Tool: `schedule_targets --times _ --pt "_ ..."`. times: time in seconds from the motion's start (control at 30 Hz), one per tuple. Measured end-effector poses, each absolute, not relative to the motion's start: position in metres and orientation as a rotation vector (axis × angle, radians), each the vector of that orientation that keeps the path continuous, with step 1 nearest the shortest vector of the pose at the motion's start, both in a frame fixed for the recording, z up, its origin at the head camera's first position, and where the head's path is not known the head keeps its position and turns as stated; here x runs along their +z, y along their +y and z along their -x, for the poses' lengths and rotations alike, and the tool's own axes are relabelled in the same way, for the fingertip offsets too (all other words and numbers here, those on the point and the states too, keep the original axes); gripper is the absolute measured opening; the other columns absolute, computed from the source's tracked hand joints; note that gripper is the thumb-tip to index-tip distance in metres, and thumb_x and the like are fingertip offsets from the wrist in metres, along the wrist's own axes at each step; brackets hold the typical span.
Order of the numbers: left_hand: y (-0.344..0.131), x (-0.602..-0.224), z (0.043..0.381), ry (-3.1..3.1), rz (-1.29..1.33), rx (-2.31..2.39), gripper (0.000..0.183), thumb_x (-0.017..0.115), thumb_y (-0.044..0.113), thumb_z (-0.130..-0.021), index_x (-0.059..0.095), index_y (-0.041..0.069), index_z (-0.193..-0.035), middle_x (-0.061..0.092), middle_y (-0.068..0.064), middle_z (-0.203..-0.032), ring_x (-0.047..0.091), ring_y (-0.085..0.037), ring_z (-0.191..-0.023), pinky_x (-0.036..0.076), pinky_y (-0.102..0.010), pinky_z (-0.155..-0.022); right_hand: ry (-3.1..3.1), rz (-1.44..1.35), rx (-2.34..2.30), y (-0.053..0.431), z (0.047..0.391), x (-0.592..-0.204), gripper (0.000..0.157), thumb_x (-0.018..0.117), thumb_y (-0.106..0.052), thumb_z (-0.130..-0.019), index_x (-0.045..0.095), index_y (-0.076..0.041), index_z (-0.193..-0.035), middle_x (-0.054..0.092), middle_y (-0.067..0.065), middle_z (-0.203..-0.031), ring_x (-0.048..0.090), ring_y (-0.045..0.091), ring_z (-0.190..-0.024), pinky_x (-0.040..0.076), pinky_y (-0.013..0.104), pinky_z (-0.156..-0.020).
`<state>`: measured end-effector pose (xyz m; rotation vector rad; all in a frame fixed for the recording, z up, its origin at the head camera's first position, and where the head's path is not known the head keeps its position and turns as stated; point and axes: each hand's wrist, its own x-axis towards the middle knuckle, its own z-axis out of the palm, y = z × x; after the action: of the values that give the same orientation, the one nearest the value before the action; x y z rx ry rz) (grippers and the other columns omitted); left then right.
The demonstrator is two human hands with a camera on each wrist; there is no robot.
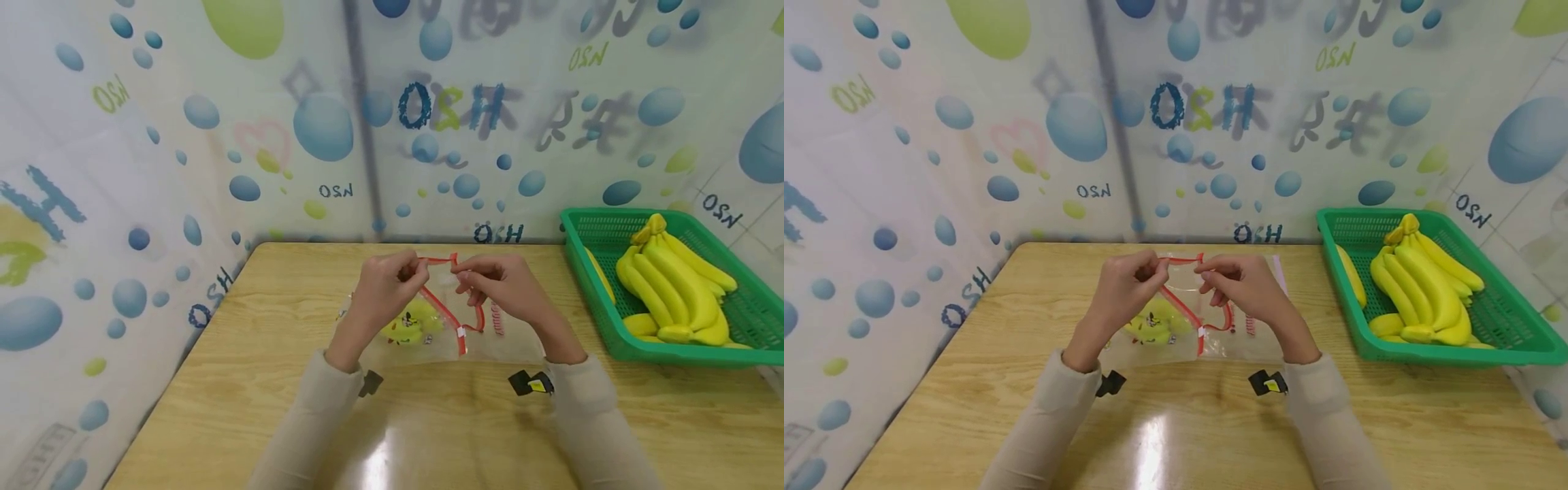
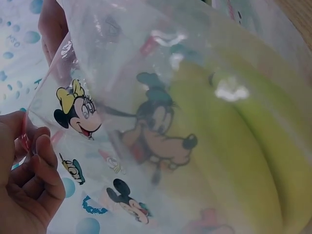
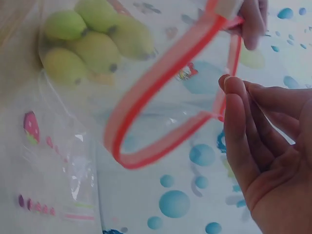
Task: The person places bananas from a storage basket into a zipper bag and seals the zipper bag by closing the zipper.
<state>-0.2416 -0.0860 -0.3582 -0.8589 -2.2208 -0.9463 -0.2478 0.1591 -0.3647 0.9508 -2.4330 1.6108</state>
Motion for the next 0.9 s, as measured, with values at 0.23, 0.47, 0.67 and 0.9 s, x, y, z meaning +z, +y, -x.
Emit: schedule_targets --times 0.23,0.47,0.67,0.9 --pt "-0.083 -0.357 0.242 -2.207 0.886 -0.958 0.026 0.063 0.003 -0.094 0.056 0.011 -0.07 0.053 0.001 -0.058 0.044 -0.007 -0.052 0.04 -0.018 -0.053 -2.36 -0.901 1.672 0.186 0.245 -0.353 0.02 0.058 0.0 -0.102 0.074 0.0 -0.115 0.076 0.001 -0.083 0.068 0.015 -0.06 0.059 0.026 -0.061" --pt "-0.082 -0.358 0.242 -2.214 0.886 -0.943 0.027 0.063 0.004 -0.095 0.056 0.011 -0.069 0.05 0.001 -0.057 0.041 -0.007 -0.051 0.036 -0.018 -0.052 -2.392 -0.849 1.521 0.212 0.233 -0.343 0.02 0.059 0.0 -0.102 0.072 0.006 -0.115 0.076 -0.008 -0.082 0.067 0.013 -0.06 0.058 0.024 -0.059" --pt "-0.085 -0.359 0.241 -2.238 0.856 -0.954 0.028 0.063 0.004 -0.095 0.056 0.011 -0.069 0.049 0.002 -0.057 0.04 -0.008 -0.051 0.035 -0.019 -0.051 -2.54 -0.712 1.308 0.247 0.23 -0.323 0.019 0.061 -0.006 -0.103 0.074 0.001 -0.116 0.076 -0.01 -0.085 0.068 0.013 -0.064 0.058 0.023 -0.062" --pt "-0.086 -0.36 0.24 -2.233 0.86 -0.968 0.029 0.063 0.004 -0.095 0.055 0.011 -0.069 0.049 0.002 -0.056 0.04 -0.007 -0.05 0.033 -0.019 -0.051 -2.857 -0.422 0.928 0.32 0.247 -0.306 0.031 0.062 -0.022 -0.104 0.069 -0.001 -0.126 0.078 0.006 -0.098 0.07 0.003 -0.068 0.057 0.022 -0.063"
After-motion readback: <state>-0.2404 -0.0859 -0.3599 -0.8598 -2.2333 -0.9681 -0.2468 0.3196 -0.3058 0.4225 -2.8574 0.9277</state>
